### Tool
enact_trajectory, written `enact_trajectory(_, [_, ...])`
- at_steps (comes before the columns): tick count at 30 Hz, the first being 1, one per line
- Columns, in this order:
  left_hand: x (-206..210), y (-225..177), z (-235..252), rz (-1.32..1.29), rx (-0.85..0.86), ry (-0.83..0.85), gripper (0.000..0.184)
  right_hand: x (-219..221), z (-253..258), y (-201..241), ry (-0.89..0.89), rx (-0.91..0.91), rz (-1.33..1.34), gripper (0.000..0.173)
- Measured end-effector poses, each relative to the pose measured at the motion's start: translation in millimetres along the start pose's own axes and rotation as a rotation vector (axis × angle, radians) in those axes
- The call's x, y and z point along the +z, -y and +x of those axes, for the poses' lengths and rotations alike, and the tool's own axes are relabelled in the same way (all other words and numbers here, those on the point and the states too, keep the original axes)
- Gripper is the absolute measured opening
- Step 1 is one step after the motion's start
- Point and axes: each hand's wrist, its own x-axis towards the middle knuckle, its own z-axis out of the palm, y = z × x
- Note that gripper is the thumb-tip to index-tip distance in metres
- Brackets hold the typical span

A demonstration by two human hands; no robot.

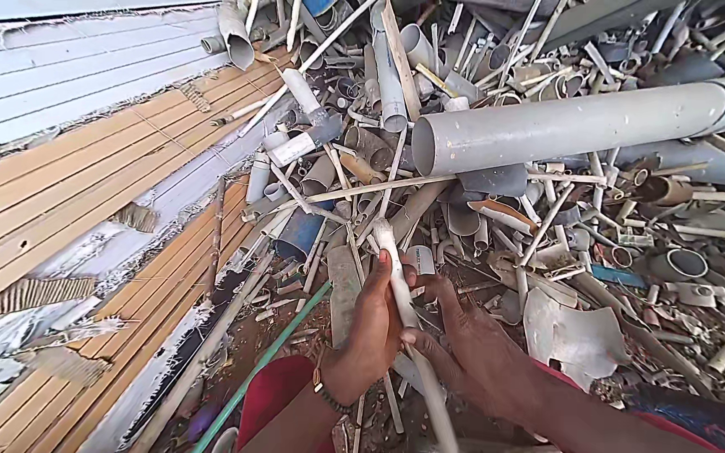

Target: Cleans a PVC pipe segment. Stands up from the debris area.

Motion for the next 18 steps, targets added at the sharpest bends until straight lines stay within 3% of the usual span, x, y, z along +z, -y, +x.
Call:
enact_trajectory(2, [-1.2, -7.0, 10.9, -0.001, -0.015, -0.133, 0.041, -6.7, 7.8, -2.6, 0.021, 0.106, 0.217, 0.057])
enact_trajectory(4, [-4.6, -11.6, 14.7, 0.008, -0.049, -0.125, 0.040, -19.7, 18.9, -9.1, 0.047, 0.299, 0.487, 0.033])
enact_trajectory(8, [-10.5, -8.4, 8.9, 0.081, -0.094, 0.047, 0.041, -53.1, 49.6, -23.1, 0.220, 0.747, 1.070, 0.048])
enact_trajectory(10, [-10.3, -5.6, 12.8, 0.074, -0.116, 0.047, 0.041, -78.3, 69.4, -26.0, 0.267, 0.739, 1.212, 0.048])
enact_trajectory(13, [-14.3, -5.0, 15.2, 0.034, -0.154, -0.079, 0.043, -68.3, 61.3, -42.8, 0.371, 0.680, 1.151, 0.038])
enact_trajectory(16, [-15.1, -14.7, 23.0, 0.033, -0.160, -0.127, 0.043, -15.9, 30.5, -54.6, 0.593, 0.891, 1.020, 0.031])
enact_trajectory(18, [-17.8, -18.4, 20.5, 0.051, -0.181, -0.108, 0.043, -6.9, 24.8, -49.2, 0.589, 0.963, 0.985, 0.035])
